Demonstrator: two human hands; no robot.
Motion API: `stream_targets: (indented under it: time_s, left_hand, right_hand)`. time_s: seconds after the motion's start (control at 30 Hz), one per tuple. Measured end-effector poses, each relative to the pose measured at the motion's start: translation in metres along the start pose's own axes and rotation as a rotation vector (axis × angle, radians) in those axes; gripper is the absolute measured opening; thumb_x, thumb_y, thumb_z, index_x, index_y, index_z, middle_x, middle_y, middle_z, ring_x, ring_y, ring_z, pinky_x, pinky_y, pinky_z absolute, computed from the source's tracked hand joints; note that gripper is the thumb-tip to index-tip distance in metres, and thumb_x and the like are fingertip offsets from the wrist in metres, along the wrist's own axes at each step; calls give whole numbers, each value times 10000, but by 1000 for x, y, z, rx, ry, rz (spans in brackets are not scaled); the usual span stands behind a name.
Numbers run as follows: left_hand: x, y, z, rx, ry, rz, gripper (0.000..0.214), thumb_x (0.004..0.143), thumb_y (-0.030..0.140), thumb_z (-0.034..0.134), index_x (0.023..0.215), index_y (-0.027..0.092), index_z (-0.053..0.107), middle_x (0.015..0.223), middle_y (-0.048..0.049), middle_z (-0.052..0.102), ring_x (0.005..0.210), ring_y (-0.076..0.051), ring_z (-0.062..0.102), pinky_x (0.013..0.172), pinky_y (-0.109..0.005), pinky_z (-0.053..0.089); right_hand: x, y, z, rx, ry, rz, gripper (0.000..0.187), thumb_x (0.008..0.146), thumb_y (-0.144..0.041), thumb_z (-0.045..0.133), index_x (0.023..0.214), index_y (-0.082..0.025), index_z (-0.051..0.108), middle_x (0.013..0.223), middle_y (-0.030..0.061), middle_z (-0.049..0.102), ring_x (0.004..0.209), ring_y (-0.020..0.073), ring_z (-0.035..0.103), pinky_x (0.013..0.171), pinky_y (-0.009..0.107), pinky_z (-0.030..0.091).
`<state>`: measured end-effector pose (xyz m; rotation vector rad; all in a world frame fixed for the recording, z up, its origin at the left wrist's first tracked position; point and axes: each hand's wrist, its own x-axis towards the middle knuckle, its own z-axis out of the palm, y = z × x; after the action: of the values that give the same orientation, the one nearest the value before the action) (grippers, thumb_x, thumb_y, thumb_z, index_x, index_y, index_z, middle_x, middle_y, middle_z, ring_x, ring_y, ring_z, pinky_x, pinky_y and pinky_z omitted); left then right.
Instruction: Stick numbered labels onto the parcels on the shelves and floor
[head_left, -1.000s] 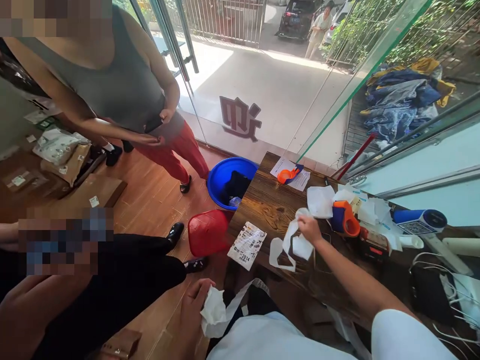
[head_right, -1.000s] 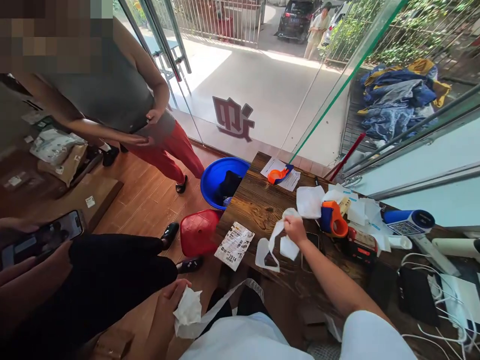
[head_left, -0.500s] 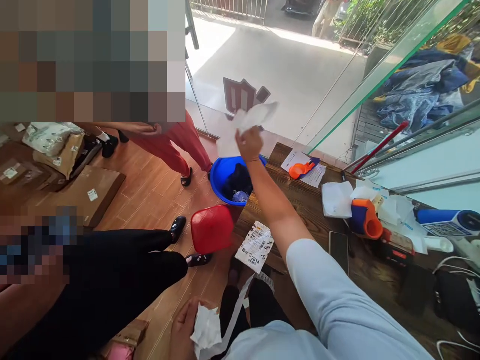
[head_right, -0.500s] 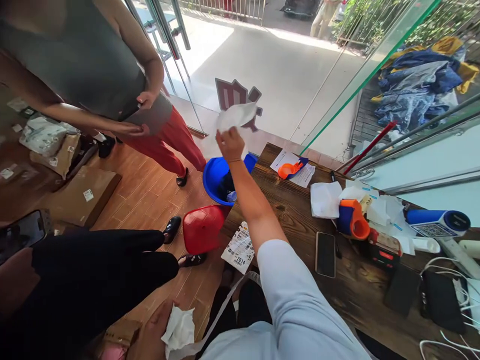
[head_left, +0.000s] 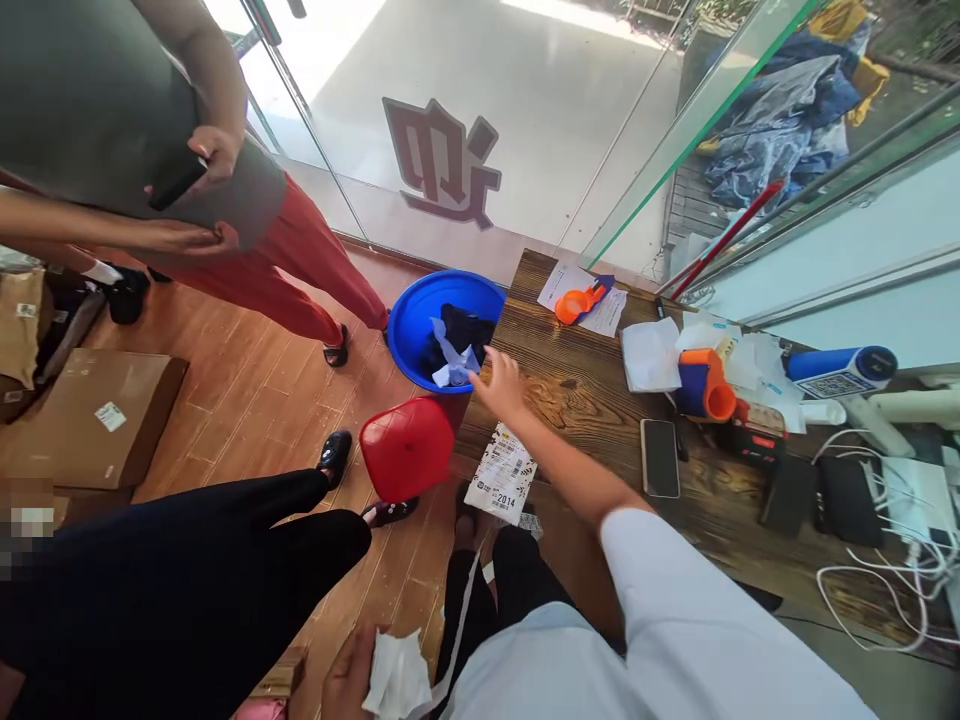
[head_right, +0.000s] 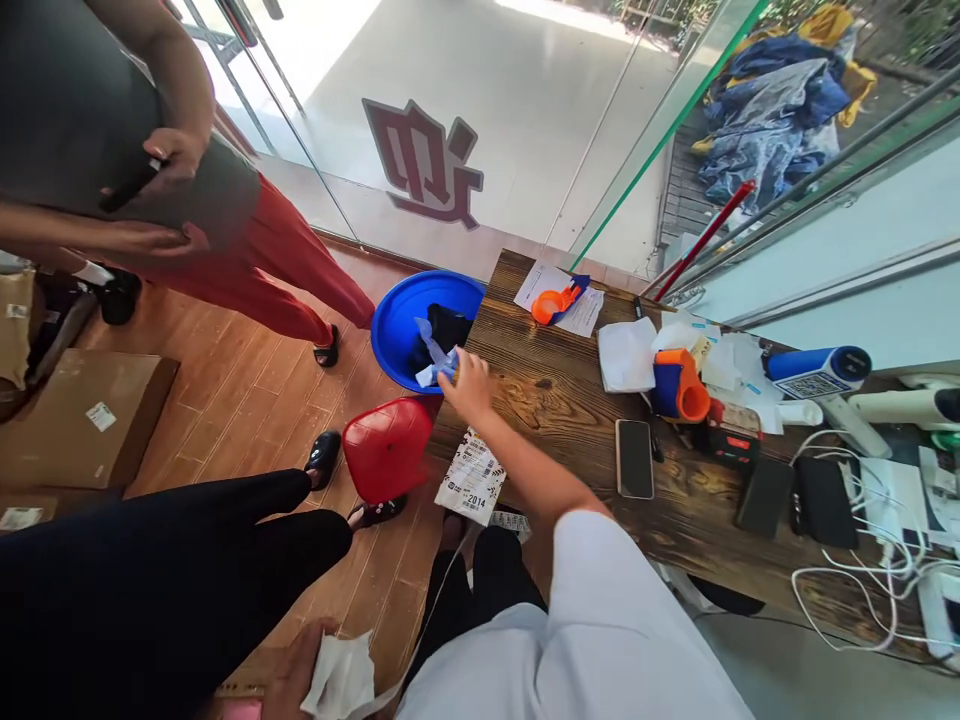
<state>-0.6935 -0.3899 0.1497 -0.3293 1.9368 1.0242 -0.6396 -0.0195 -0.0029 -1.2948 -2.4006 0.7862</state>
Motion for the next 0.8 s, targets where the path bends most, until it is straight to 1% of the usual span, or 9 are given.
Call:
stream_targets:
  time_s: [0.07,0.1,0.2,0.3,0.43,0.47,0.6,0.67,0.8]
  left_hand:
    - [10,0,13,-107,70,-16,497,476,684,801,662,239,683,571,12,637,535,-174,600,525,-283,509]
    - [13,0,20,-146,82,-29,507,447,671,820,659,231,681,523,25,599,472,-146,550,468,-262,465]
    - [12,4,36,-176,3,-32,533,451,649,829,671,194,662,456,51,505,386,-91,433,383,-208,340]
    - [4,9,49,-151,-101,31,519,493,619,825,675,168,643,450,61,478,366,-65,389,368,-176,284]
    - [-9,5,65,-62,-174,75,524,491,617,821,679,159,649,449,59,489,353,-70,397,360,-177,284]
    - [-12,3,68,-45,-183,81,522,491,616,821,683,162,652,448,57,497,358,-77,413,361,-178,290]
    - [-23,-12,82,-27,-188,92,529,472,609,830,705,164,666,471,50,548,390,-98,469,387,-182,338]
    - [-29,-21,88,-24,-184,97,542,462,611,834,706,156,670,467,46,554,389,-94,466,389,-180,338]
    - [-41,-39,97,-22,-221,81,535,496,604,829,715,141,672,413,53,499,346,-64,399,363,-157,280]
  right_hand:
    - [-82,3,7,-69,169,193,818,890,-550,468,1499,-78,193,1495,233,298,1390,375,239,1122,577,215]
    - [-119,3,15,-112,165,260,939,849,-608,501,1513,-55,135,1539,249,203,1420,401,157,1129,595,186]
    - [-190,9,35,-232,-48,296,961,822,-647,510,1534,-104,160,1591,214,120,1455,430,38,1133,627,124]
    - [-198,34,28,-297,-232,171,835,847,-621,494,1539,-247,214,1607,127,163,1471,401,49,1133,636,88]
    - [-176,110,-38,-309,-219,7,750,852,-597,504,1508,-296,296,1600,81,206,1468,352,104,1147,599,77]
    - [-177,133,-58,-315,-122,93,732,866,-586,484,1503,-272,306,1590,100,223,1457,351,133,1144,590,103]
    - [-220,209,-116,-319,430,781,940,841,-624,484,1487,8,222,1466,327,276,1335,441,269,1062,611,231]
    - [-249,232,-124,-297,481,868,1017,785,-648,548,1447,68,262,1398,365,323,1273,473,315,1033,613,262]
    - [-280,254,-121,-205,490,835,891,764,-589,600,1395,4,392,1323,293,431,1228,424,379,1052,550,288]
